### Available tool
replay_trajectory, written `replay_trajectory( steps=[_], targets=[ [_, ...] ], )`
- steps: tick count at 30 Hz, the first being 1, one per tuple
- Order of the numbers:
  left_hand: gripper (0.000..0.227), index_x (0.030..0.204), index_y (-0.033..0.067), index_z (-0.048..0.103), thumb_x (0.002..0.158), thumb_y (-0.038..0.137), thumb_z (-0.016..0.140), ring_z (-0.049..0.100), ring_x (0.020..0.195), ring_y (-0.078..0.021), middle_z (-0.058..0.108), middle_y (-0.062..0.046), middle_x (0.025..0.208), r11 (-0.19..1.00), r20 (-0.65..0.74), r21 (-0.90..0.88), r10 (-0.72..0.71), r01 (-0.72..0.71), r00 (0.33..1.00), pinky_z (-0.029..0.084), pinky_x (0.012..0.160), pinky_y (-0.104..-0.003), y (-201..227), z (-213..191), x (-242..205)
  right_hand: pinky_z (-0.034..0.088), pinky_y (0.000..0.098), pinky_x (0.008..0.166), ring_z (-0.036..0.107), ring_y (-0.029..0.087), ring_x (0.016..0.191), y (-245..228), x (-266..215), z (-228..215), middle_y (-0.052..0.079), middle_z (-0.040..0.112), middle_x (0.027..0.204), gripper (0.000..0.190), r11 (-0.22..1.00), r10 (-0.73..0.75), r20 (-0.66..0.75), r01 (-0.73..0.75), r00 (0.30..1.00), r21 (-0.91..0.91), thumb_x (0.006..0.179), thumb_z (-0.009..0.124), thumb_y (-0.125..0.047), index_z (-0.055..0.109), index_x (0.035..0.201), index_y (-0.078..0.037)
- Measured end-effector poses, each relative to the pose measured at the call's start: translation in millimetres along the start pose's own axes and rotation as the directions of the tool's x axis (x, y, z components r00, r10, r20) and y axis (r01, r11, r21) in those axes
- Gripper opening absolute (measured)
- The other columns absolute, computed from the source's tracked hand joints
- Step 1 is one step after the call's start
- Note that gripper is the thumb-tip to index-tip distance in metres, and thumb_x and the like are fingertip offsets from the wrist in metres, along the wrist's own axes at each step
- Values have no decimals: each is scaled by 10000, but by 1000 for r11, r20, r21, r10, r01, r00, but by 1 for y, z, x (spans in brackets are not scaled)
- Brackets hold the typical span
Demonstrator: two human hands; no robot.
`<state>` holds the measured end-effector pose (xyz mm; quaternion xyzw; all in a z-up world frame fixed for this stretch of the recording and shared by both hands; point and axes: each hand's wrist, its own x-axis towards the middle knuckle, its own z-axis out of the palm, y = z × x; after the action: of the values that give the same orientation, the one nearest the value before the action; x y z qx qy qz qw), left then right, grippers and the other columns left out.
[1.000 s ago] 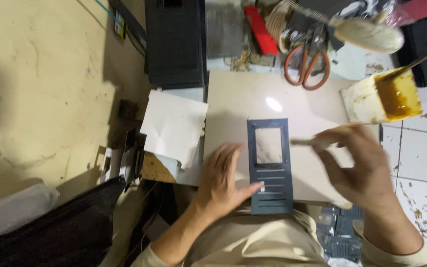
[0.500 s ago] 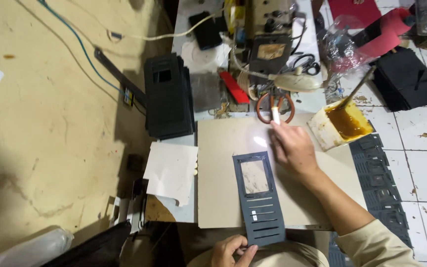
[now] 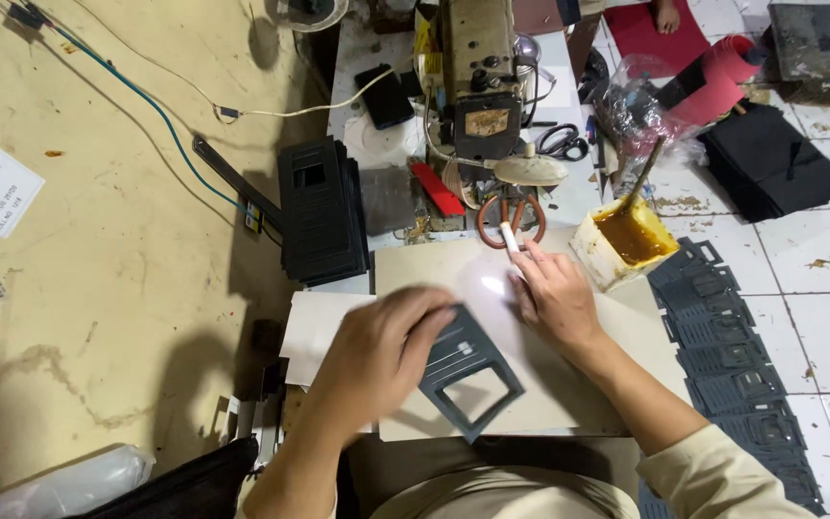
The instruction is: The person repeatedly applies glue to a dark blue plastic frame with slots and inserts a small white rectangular piece into the central opening. They press the piece into place and set the assembled unit aside on the floor before repeating the process with another frame.
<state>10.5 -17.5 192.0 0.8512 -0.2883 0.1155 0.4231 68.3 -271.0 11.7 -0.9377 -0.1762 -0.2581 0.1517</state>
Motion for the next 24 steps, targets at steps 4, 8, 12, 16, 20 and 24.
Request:
replay_trajectory(
  steps=[4, 8, 12, 16, 20, 24],
  targets=[
    [166, 1112, 30, 676, 977, 126, 671, 731, 909, -316, 754, -150, 1033, 994, 234, 85, -94, 76, 968, 561, 808, -410, -90, 68, 25, 524, 419, 900, 648, 312, 1010, 3, -10, -33, 136, 704, 1212, 200, 987, 23, -47, -15, 999, 162, 952, 677, -138, 675, 1132, -51],
    [335, 1187, 34, 664, 908, 216, 696, 678, 1058, -317, 697, -174, 1153, 978, 182, 205, -63, 25, 981, 542, 943, -410, -88, 119, 21, 582, 338, 693, 696, 215, 811, 28, -25, -64, 110, 729, 1015, 146, 936, 146, -156, -86, 977, 340, 941, 683, 20, 684, 1059, -66],
    [486, 1310, -45, 593, 972, 284, 708, 618, 1260, -356, 636, -239, 1316, 980, 247, 82, 159, -184, 956, 510, 1100, -415, -51, 185, -38, 589, 311, 733, 718, 150, 874, 87, -25, -96, 128, 749, 1083, 105, 918, 247, -205, -162, 947, 361, 1044, 632, 35, 655, 1094, -54],
    [429, 1333, -30, 615, 1009, 240, 693, 561, 1356, -382, 598, -247, 1402, 973, 388, -30, 222, -228, 895, 437, 1186, -472, -14, 237, -63, 505, 252, 674, 633, 119, 802, 185, -5, -75, 133, 724, 1039, 64, 535, 552, -24, -332, 833, 777, 1165, 602, -53, 603, 1142, 7],
    [499, 1388, -53, 599, 987, 221, 710, 479, 1458, -420, 549, -271, 1456, 984, 365, -136, 155, -112, 918, 389, 1272, -475, -1, 271, -46, 521, 251, 778, 663, 109, 933, 273, 39, -16, 88, 701, 1079, 63, 324, 580, 39, -274, 813, 905, 1153, 626, -67, 598, 1181, -17],
    [537, 1406, -47, 602, 953, 213, 727, 477, 1484, -407, 555, -243, 1476, 987, 337, -80, 157, -137, 928, 382, 1307, -476, -4, 302, -22, 568, 290, 749, 672, 142, 840, 329, 103, 55, 77, 713, 1033, 69, 57, 543, 217, -294, 811, 954, 1103, 622, -97, 594, 1153, -58]
  ],
)
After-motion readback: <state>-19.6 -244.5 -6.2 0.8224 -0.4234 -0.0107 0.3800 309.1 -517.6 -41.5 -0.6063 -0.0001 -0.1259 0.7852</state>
